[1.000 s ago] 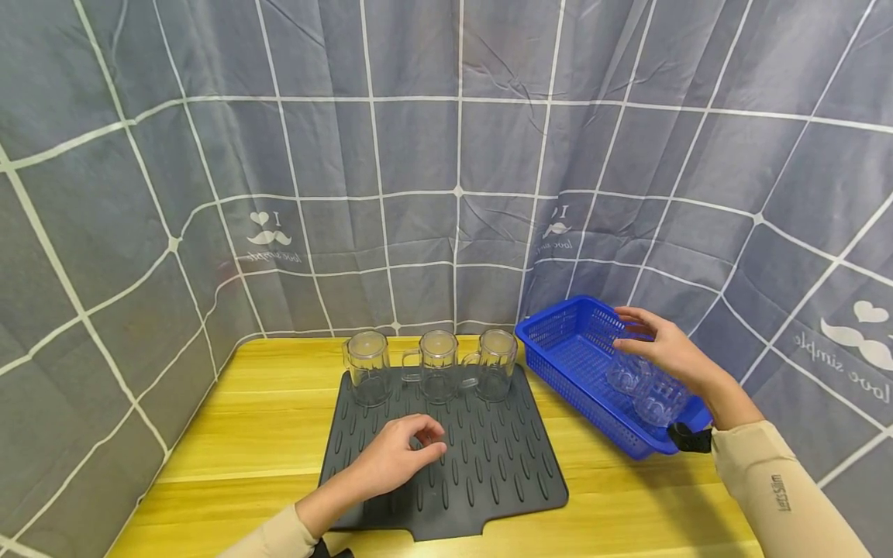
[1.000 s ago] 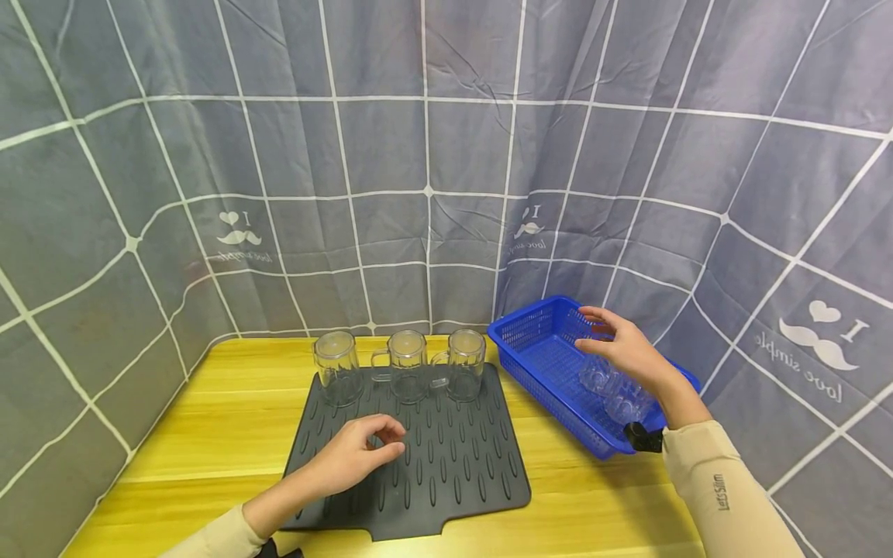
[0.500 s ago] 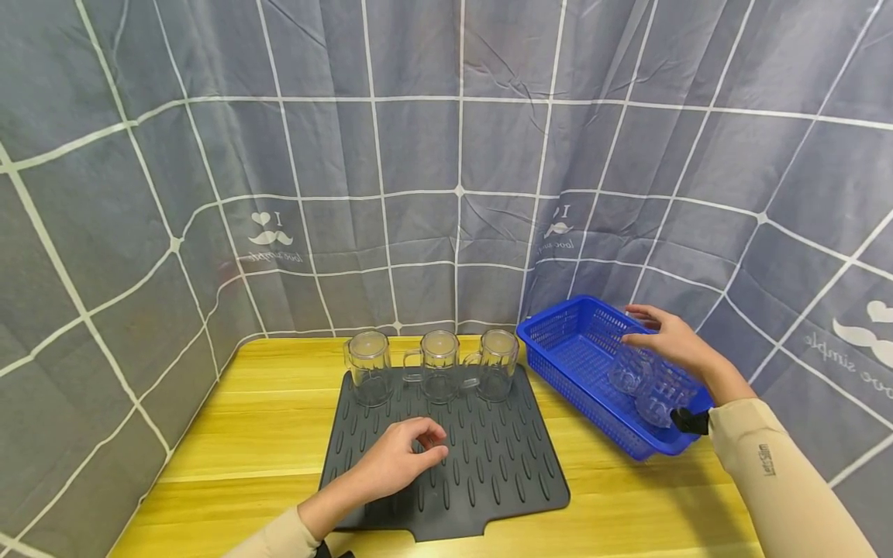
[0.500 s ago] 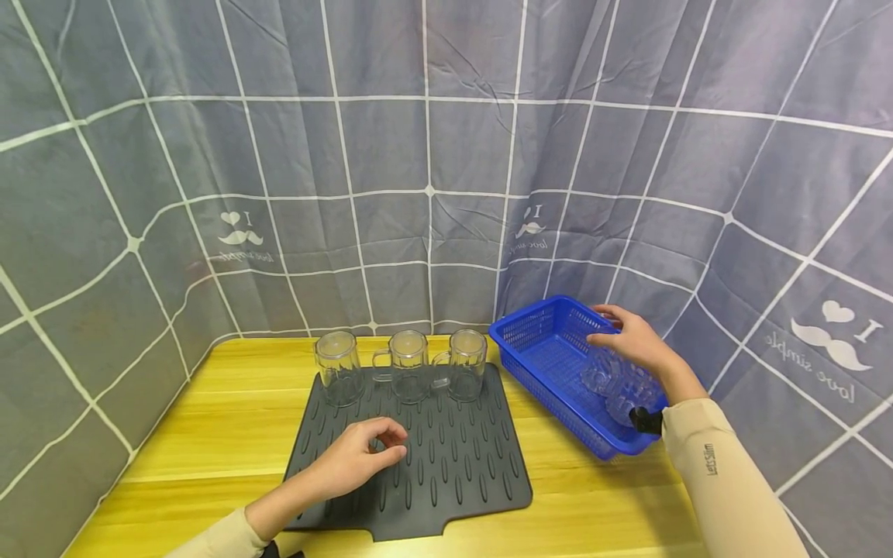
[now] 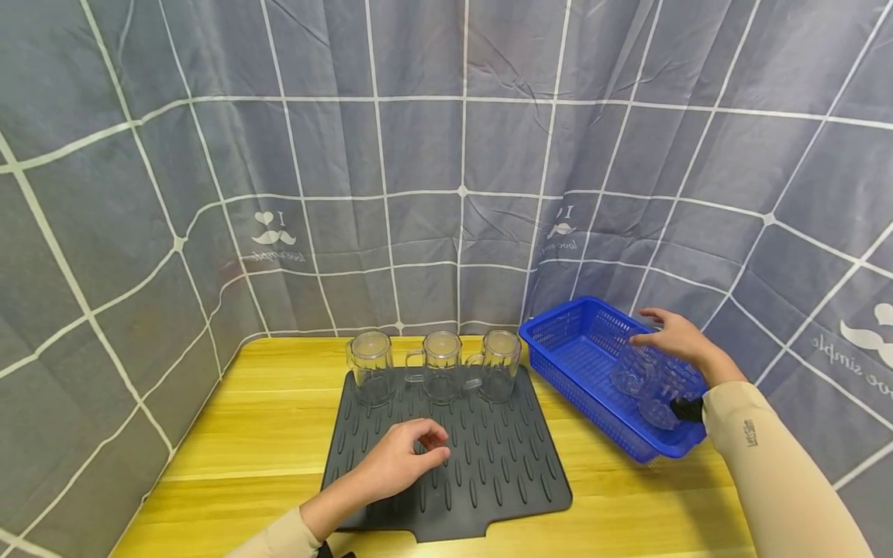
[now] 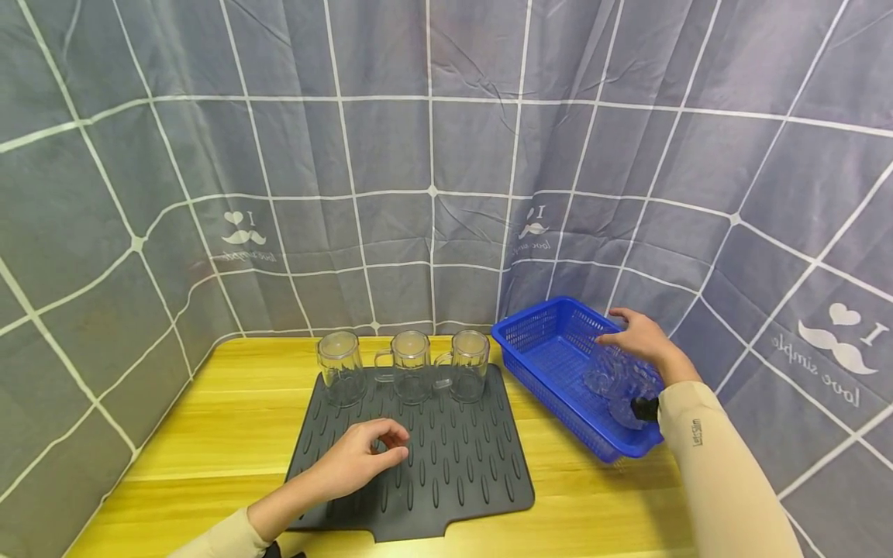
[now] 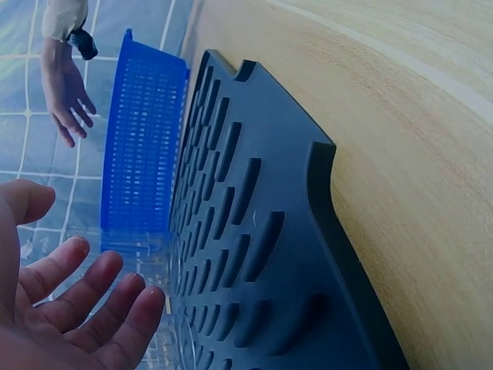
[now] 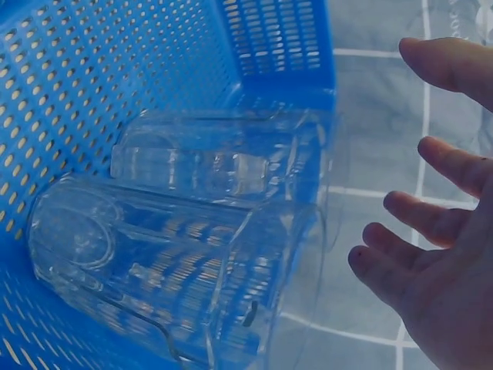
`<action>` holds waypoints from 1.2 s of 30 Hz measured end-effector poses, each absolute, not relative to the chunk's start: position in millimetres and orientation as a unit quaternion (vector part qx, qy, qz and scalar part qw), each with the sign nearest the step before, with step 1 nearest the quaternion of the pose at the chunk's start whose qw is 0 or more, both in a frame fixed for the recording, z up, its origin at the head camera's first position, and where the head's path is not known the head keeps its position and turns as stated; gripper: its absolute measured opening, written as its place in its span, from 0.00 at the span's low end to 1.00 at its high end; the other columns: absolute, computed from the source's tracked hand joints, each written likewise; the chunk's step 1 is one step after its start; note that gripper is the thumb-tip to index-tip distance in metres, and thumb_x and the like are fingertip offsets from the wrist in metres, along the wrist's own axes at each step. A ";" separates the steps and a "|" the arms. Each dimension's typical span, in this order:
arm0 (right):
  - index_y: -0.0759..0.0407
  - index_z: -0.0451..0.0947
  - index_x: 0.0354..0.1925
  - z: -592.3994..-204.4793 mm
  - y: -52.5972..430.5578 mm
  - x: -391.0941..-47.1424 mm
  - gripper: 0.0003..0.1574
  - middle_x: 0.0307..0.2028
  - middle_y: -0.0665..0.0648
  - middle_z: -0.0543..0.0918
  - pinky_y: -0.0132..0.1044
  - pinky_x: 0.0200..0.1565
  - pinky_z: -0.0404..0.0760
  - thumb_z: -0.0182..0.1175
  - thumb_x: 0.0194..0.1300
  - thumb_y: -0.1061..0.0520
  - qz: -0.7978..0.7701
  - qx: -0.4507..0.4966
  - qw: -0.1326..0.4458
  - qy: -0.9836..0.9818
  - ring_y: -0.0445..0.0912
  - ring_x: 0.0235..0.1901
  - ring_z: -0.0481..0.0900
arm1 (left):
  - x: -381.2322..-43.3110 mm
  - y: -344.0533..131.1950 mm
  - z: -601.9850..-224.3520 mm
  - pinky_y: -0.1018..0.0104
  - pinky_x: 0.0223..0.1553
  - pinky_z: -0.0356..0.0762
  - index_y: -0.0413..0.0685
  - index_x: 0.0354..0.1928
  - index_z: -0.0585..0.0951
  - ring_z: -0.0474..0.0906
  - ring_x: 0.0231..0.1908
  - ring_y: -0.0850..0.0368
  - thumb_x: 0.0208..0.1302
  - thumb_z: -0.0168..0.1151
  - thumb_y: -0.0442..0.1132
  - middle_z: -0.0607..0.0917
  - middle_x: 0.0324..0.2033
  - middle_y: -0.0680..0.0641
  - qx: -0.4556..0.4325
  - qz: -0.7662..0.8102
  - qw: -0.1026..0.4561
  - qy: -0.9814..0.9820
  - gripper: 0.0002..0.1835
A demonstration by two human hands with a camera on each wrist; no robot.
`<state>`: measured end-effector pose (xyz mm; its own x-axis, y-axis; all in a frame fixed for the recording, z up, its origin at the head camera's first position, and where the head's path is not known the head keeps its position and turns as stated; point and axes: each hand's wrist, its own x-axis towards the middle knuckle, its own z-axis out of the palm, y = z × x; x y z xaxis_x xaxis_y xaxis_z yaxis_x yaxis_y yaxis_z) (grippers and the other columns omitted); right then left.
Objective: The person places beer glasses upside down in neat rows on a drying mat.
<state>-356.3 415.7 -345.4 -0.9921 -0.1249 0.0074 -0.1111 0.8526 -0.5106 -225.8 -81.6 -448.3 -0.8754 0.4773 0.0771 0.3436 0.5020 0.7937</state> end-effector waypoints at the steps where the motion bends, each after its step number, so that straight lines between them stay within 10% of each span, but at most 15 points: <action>1: 0.72 0.56 0.73 -346.2 416.5 -357.7 0.52 0.67 0.85 0.60 0.70 0.63 0.64 0.66 0.65 0.46 -0.261 -0.060 0.013 0.963 0.78 0.66 0.60 | -225.7 -81.9 -448.4 0.64 0.42 0.78 0.62 0.47 0.82 0.78 0.41 0.64 0.71 0.62 0.52 0.82 0.40 0.60 0.238 0.438 0.077 0.863 0.08; 36: 0.79 0.63 0.65 -371.1 424.0 -374.9 0.46 0.60 0.85 0.69 0.70 0.60 0.66 0.68 0.58 0.53 -0.188 -0.057 -0.013 0.980 0.81 0.59 0.66 | -220.6 -83.2 -447.8 0.65 0.42 0.78 0.60 0.48 0.82 0.79 0.42 0.61 0.71 0.62 0.52 0.82 0.41 0.59 0.229 0.453 0.090 0.857 0.10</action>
